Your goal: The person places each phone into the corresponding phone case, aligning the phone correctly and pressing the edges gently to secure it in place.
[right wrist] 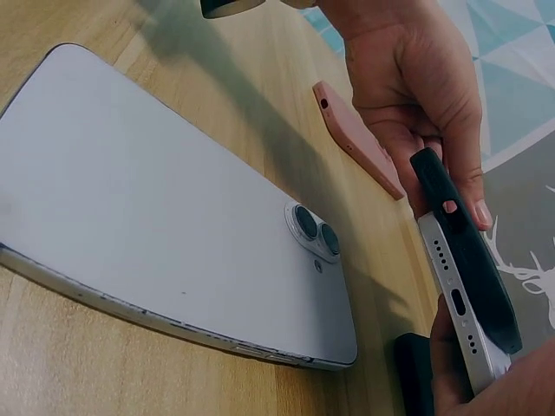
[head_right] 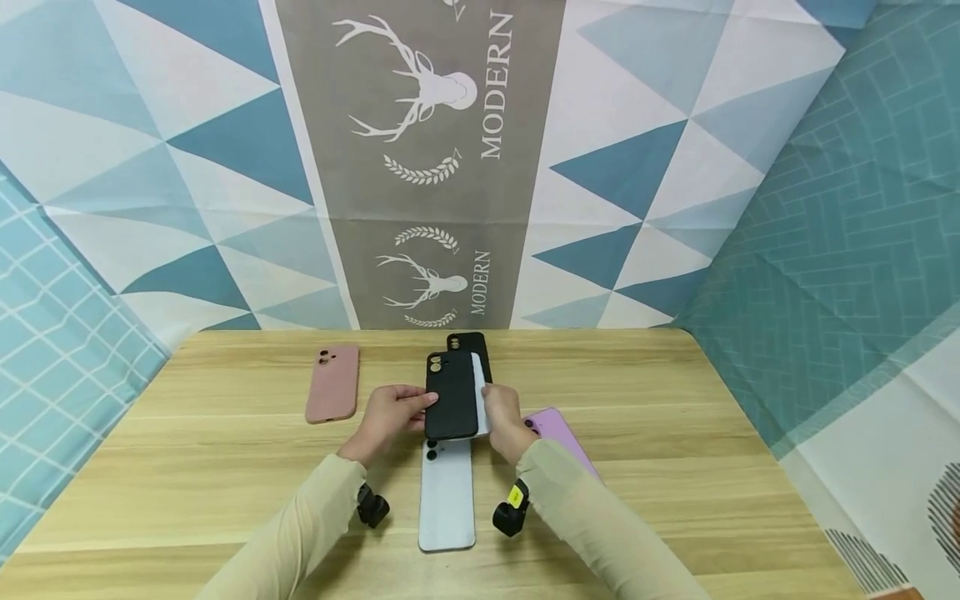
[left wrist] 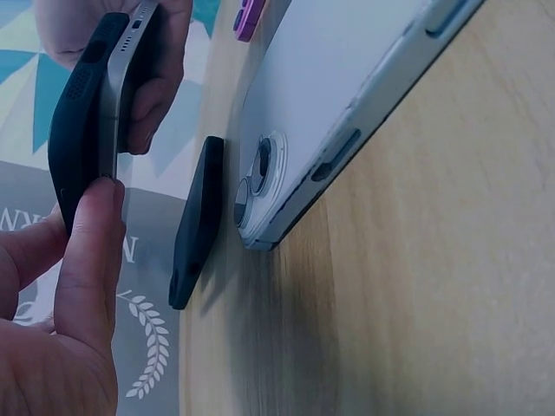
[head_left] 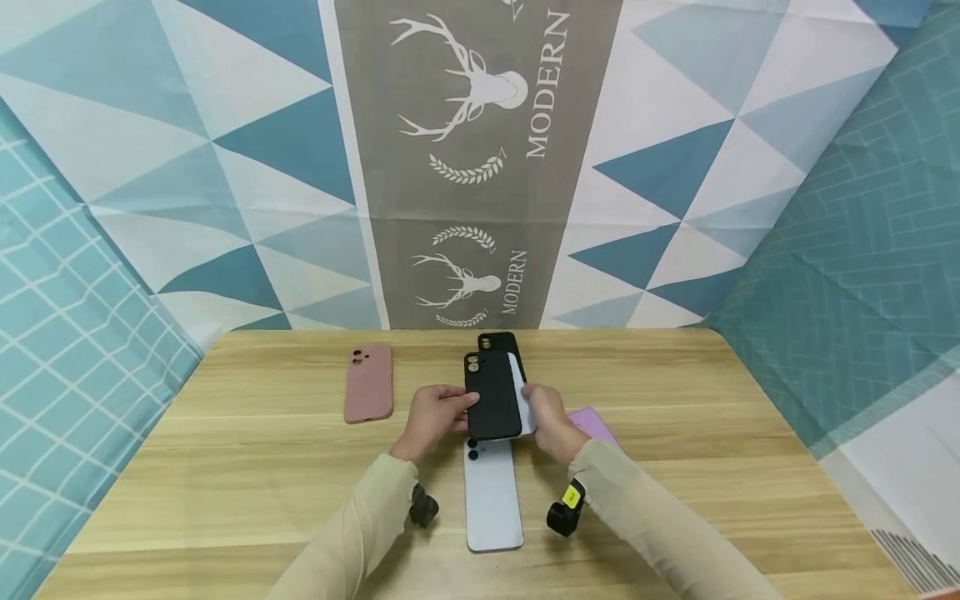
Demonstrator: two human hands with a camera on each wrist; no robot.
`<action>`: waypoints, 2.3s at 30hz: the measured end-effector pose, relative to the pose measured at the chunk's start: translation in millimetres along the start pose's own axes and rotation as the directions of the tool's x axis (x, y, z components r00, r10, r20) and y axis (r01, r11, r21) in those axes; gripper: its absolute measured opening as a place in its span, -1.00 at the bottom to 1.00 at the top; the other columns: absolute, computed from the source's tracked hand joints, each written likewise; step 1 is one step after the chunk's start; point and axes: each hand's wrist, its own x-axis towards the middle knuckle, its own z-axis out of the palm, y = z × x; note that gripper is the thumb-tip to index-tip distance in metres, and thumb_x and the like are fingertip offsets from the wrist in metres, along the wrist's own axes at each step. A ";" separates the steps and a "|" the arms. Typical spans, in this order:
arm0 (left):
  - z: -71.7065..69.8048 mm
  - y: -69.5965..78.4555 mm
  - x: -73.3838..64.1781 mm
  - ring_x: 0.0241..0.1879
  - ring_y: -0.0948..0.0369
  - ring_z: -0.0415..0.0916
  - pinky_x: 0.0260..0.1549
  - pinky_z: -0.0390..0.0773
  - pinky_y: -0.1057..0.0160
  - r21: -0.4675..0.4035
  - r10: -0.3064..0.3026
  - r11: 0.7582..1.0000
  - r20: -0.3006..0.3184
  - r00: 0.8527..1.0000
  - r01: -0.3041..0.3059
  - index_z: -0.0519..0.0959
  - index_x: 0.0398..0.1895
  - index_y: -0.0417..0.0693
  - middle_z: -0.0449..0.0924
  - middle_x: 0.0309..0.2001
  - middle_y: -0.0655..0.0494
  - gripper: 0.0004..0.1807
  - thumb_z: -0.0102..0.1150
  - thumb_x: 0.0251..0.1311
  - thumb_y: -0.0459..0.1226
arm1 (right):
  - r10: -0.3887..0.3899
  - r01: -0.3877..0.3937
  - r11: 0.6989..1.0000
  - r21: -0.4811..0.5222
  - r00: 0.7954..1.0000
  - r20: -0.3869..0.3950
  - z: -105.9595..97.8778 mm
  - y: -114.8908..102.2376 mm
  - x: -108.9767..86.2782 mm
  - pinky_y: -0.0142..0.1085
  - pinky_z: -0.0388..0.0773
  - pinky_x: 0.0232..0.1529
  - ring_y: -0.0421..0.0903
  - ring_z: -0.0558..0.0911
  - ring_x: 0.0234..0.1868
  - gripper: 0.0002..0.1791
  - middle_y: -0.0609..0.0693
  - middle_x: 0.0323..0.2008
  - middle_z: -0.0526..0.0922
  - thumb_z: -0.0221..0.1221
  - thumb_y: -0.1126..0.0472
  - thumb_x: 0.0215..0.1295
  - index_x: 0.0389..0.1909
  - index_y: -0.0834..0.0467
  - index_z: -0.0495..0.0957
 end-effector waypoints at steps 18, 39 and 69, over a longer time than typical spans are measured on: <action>5.2 0.6 -1.0 -0.61 0.33 0.52 -0.52 0.67 0.33 0.031 -0.013 0.999 0.005 1.000 0.013 0.57 -0.10 -0.31 0.59 -0.46 0.01 -0.68 0.23 0.17 -0.25 | 0.029 -0.030 0.997 0.066 0.999 0.016 1.5 -2.1 0.3 -0.34 0.43 -0.04 -0.07 0.43 -0.10 -0.57 0.11 -0.07 0.42 -0.18 0.13 0.39 0.06 0.38 0.37; 8.7 1.2 -3.0 -0.64 0.30 0.56 -0.53 0.68 0.28 -0.004 -0.021 1.000 0.037 0.999 0.021 0.55 -0.10 -0.35 0.63 -0.48 -0.05 -0.66 0.22 0.17 -0.24 | 0.007 -0.021 0.992 0.124 0.993 0.116 2.6 -2.5 -1.2 -0.23 0.39 0.22 -0.06 0.45 0.09 -0.46 0.13 0.14 0.46 -0.12 -0.01 0.39 0.22 0.27 0.35; -0.3 0.9 -1.5 -0.42 0.15 0.67 -0.33 0.70 0.16 -0.123 -0.007 0.992 0.064 0.998 0.015 0.49 0.04 -0.31 0.66 -0.28 -0.15 -0.55 0.20 0.20 -0.16 | 0.006 -0.007 1.000 0.009 0.994 0.105 0.2 -6.8 -4.1 -0.33 0.46 -0.02 -0.10 0.52 -0.10 -0.53 0.13 0.00 0.53 0.07 0.15 0.28 0.15 0.32 0.39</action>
